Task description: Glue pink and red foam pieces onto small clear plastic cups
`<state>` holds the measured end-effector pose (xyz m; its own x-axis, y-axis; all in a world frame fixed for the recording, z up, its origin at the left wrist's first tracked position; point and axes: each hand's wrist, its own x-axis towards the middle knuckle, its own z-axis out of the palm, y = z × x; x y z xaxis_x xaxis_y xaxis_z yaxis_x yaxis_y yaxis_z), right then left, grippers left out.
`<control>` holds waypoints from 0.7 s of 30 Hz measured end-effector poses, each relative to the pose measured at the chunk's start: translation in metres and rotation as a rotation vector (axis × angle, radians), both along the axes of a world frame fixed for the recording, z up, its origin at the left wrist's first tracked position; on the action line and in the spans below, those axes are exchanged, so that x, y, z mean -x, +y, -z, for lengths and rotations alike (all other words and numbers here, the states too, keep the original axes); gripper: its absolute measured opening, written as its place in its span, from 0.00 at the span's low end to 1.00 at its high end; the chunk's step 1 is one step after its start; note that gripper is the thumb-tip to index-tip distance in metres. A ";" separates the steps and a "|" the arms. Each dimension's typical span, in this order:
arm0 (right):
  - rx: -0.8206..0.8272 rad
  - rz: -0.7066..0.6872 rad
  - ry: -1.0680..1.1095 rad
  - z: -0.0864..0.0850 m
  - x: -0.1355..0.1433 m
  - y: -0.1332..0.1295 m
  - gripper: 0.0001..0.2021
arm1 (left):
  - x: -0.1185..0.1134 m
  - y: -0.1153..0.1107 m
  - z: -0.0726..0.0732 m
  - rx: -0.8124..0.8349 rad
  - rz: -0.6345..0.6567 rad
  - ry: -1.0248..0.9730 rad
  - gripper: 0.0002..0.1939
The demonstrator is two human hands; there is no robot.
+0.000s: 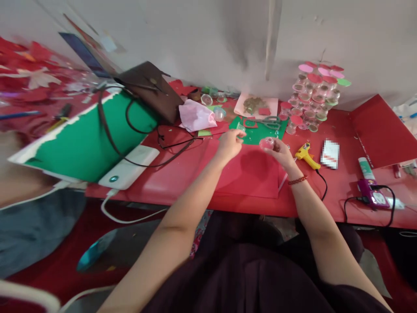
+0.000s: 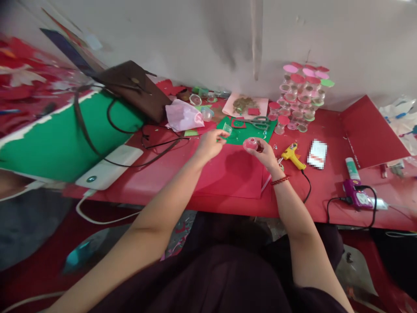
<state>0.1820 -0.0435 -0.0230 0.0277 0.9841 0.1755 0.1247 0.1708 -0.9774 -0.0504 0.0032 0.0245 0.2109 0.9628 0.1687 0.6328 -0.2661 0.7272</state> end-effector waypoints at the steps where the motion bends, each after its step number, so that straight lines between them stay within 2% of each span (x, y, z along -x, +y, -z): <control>1: -0.001 -0.014 -0.014 0.001 -0.001 0.001 0.31 | -0.010 0.004 0.008 0.031 0.037 -0.084 0.23; 3: -0.002 -0.039 -0.041 0.001 -0.001 0.001 0.33 | -0.025 0.006 0.025 0.105 0.204 -0.229 0.38; 4: -0.003 -0.047 -0.050 0.001 -0.001 0.001 0.34 | -0.030 0.005 0.031 0.119 0.276 -0.295 0.41; 7: -0.013 -0.053 -0.051 0.000 0.000 0.000 0.34 | -0.031 -0.001 0.041 0.133 0.409 -0.427 0.39; 11: -0.027 -0.014 -0.125 0.001 0.004 -0.003 0.28 | -0.022 -0.004 0.035 0.128 0.462 -0.436 0.30; 15: -0.064 0.034 -0.478 0.006 0.007 -0.007 0.24 | -0.018 0.001 0.035 0.167 0.388 -0.379 0.20; 17: -0.090 0.052 -0.634 0.010 0.008 -0.008 0.25 | -0.018 0.005 0.038 0.139 0.283 -0.335 0.16; 21: -0.101 0.071 -0.788 0.015 0.010 -0.008 0.25 | -0.013 0.014 0.038 -0.007 0.021 -0.228 0.18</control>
<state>0.1717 -0.0512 -0.0380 -0.0796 0.9628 0.2583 0.7864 0.2198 -0.5773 -0.0375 0.0175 -0.0134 0.1864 0.9573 0.2210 0.4467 -0.2829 0.8488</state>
